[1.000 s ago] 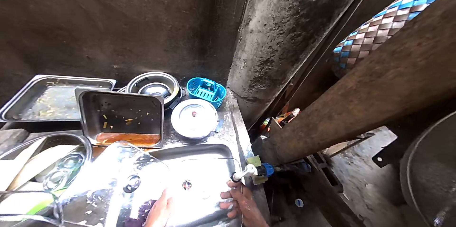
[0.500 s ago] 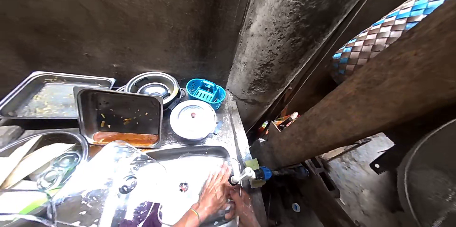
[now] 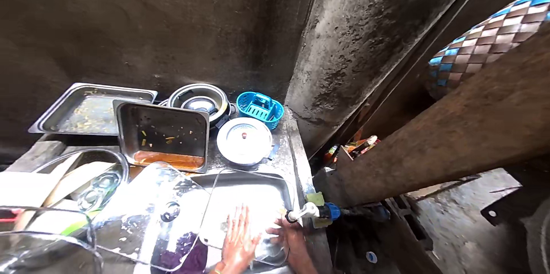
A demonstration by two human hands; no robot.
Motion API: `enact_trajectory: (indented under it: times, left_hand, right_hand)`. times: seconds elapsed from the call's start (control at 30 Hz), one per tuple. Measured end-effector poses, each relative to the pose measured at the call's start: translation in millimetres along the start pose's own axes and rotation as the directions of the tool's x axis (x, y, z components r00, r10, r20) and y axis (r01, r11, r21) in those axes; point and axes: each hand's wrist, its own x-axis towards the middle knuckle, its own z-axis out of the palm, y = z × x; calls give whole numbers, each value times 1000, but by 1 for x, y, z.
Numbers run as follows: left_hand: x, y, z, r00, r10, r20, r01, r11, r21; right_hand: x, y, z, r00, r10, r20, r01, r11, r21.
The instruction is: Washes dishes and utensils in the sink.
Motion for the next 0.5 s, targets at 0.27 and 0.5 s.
enact_trajectory:
  times: [0.27, 0.5]
  left_hand:
    - [-3, 48, 0, 951, 307, -30, -306, 952, 19]
    - [-19, -71, -32, 982, -31, 184, 28, 999, 17]
  right_hand:
    - [24, 16, 15, 995, -68, -68, 66, 998, -21]
    - [13, -12, 11, 994, 32, -102, -45, 991, -130]
